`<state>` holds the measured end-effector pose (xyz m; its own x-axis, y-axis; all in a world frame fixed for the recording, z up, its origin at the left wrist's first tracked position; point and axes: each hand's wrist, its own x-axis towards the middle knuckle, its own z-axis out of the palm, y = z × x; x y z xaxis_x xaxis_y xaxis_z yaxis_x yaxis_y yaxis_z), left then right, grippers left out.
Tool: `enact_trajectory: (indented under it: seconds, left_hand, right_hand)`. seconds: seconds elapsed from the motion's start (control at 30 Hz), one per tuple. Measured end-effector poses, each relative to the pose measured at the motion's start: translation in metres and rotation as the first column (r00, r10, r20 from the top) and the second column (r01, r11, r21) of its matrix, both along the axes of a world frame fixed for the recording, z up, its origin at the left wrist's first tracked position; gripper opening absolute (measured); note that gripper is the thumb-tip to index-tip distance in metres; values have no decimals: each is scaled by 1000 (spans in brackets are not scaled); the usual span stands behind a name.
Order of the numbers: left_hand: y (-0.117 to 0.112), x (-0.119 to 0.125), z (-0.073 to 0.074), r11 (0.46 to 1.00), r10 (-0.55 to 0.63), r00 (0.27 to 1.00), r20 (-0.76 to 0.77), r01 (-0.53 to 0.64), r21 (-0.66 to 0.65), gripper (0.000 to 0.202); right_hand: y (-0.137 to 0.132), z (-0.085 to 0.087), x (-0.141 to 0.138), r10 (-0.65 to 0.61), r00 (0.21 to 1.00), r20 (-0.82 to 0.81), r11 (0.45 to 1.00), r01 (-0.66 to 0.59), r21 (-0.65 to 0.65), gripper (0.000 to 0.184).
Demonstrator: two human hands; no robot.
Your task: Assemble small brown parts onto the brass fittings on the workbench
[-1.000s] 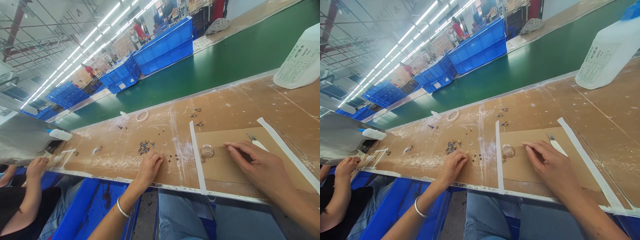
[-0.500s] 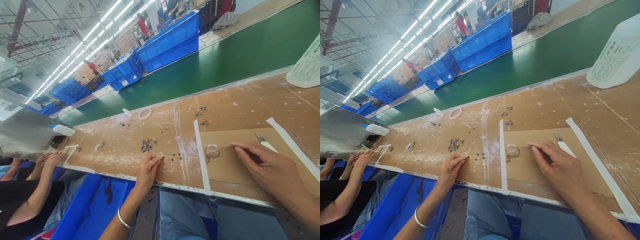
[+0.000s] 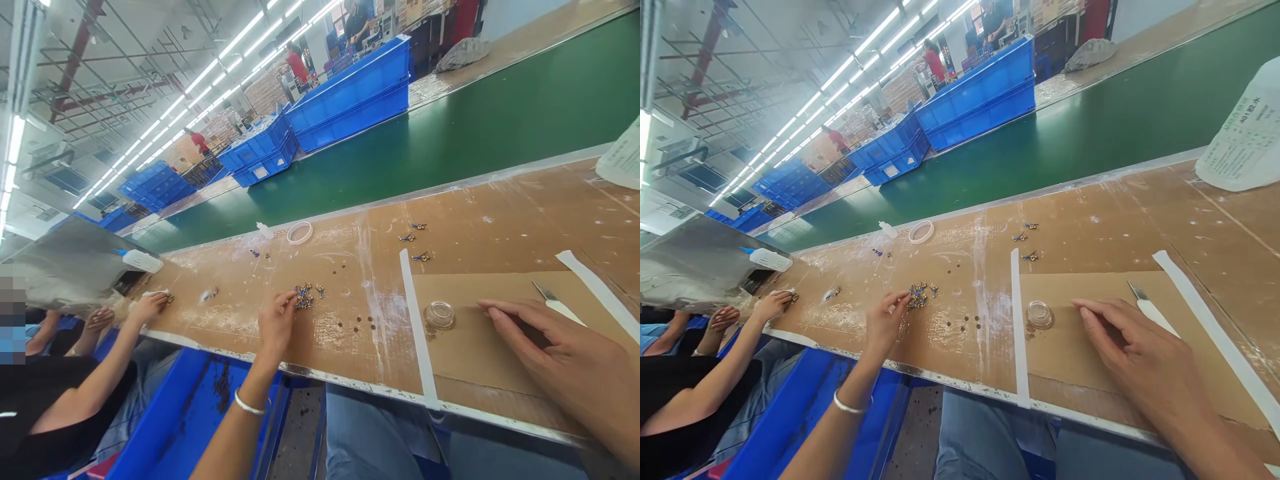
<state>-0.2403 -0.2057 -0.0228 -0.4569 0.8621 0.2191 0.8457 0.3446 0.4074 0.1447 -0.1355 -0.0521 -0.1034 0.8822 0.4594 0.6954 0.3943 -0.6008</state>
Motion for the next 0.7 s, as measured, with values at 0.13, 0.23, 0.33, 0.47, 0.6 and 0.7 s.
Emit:
enact_trajectory:
  seconds: [0.13,0.23,0.33,0.47,0.6,0.7]
  left_hand:
    - [26,-26,7,993,16,1000,15,-14,-113,15]
    - [39,-34,6,978,35,998,43,-25,-209,11]
    - [46,-38,5,959,60,994,87,-34,-282,9]
    - [53,-40,10,950,62,978,202,4,-313,19]
    - [53,-39,25,974,45,933,356,38,-223,8]
    - [44,-28,39,993,17,883,470,39,-111,23]
  right_hand:
    - [2,-3,2,-14,1000,-15,999,13,-43,36]
    - [3,-9,4,-26,999,-27,997,24,-79,38]
    - [3,-10,4,-31,999,-23,996,29,-87,40]
    - [2,-3,2,-25,998,-49,999,23,-43,38]
    - [1,3,-1,13,998,-69,1000,-15,-19,32]
    - [2,2,-1,16,996,-93,1000,-14,24,32]
